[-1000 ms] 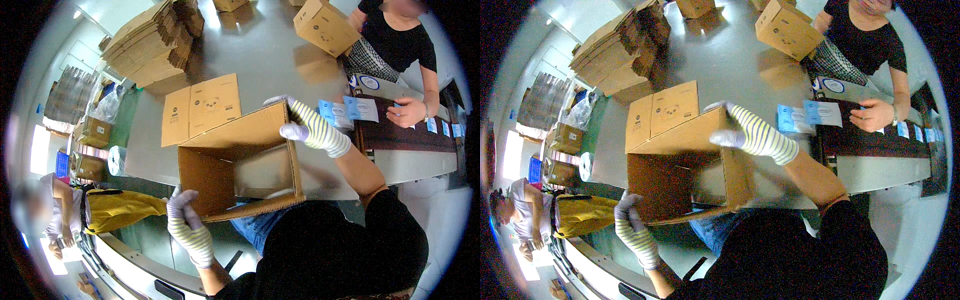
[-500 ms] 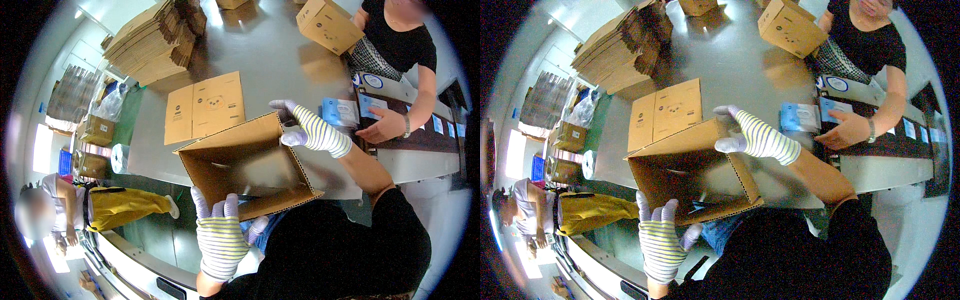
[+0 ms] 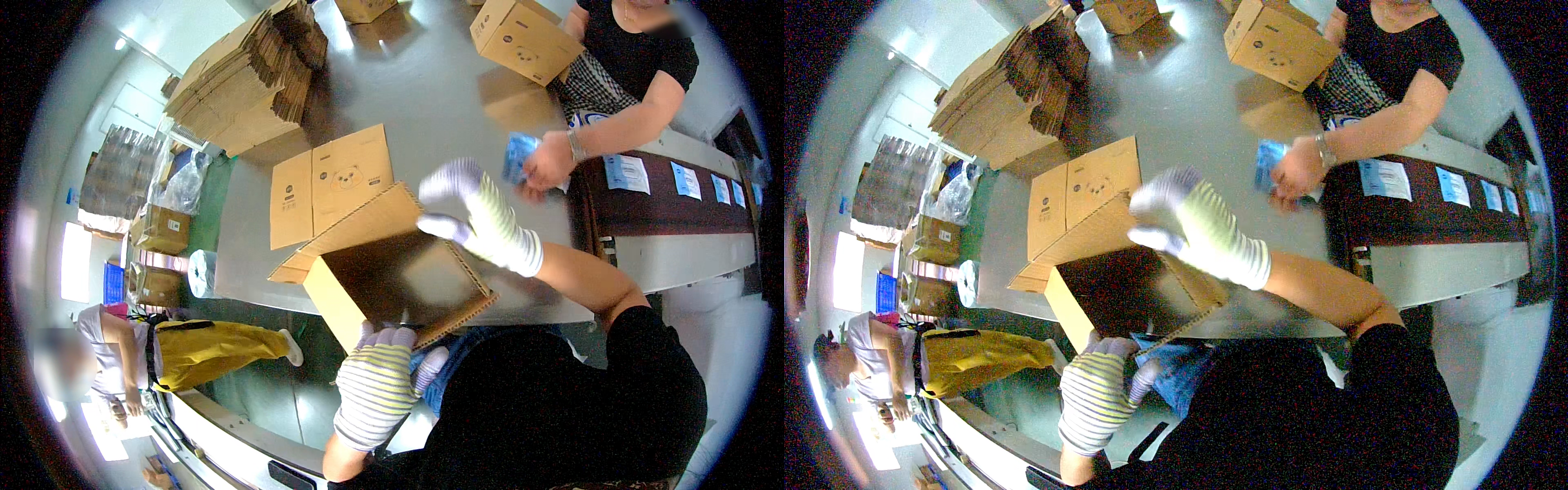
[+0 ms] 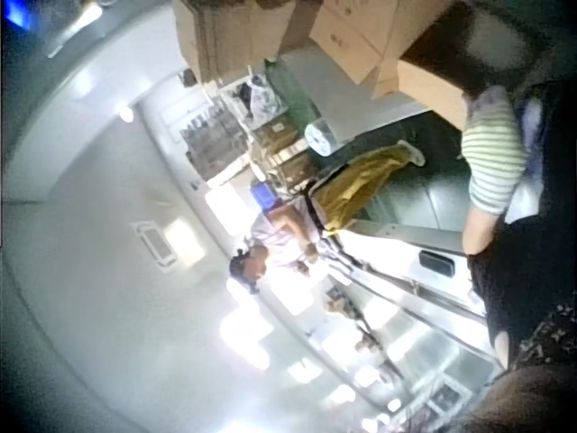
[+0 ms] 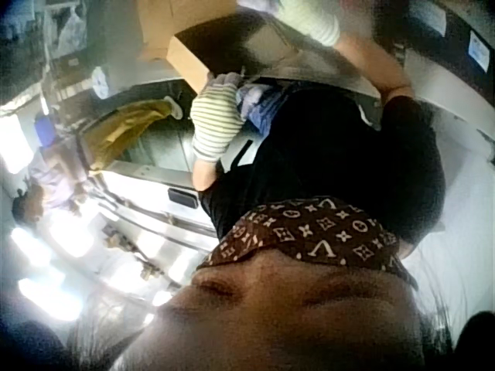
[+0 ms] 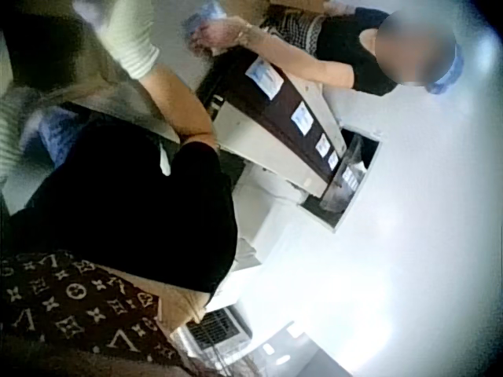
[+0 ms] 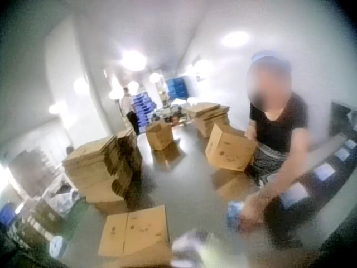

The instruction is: The person picks up packets from a conveyor belt and stacks them inside a cardboard box. The person then folds the flaps of the box to close it.

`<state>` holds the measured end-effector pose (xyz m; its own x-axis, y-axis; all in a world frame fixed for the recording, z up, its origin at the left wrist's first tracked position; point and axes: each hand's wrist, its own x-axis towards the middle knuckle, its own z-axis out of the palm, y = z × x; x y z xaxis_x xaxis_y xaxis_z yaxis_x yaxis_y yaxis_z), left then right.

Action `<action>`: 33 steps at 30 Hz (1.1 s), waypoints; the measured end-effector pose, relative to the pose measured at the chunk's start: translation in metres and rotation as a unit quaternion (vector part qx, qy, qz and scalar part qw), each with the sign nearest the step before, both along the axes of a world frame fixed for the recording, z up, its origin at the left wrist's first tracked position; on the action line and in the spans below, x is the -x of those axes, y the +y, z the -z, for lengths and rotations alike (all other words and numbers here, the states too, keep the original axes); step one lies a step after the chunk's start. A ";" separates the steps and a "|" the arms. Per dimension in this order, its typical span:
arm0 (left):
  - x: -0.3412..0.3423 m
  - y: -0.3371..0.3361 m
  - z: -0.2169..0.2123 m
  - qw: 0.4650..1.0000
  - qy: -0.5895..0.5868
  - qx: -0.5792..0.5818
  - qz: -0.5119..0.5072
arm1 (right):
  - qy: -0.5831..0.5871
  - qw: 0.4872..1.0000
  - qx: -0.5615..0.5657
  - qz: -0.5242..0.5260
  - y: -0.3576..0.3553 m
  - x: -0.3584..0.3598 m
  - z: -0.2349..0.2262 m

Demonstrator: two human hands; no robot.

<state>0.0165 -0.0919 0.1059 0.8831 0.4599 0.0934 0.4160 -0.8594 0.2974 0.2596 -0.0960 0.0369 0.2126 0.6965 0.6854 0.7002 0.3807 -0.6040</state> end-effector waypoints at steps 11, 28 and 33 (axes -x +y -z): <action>-0.008 0.002 -0.006 0.996 0.060 0.012 0.058 | -0.492 0.725 0.363 -0.318 0.048 0.051 0.030; -0.028 0.083 0.054 0.994 0.085 -0.065 0.037 | 0.277 0.924 0.201 -0.172 -0.037 -0.054 0.012; 0.051 0.104 0.087 0.871 -0.401 0.158 -0.236 | 0.145 0.975 0.169 -0.017 -0.059 -0.042 0.017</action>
<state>-0.0345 0.0122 0.0193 0.2981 0.8689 0.3951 0.2505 -0.4707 0.8460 0.3016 -0.1549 0.0199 0.3362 0.8818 0.3307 0.4711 0.1465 -0.8698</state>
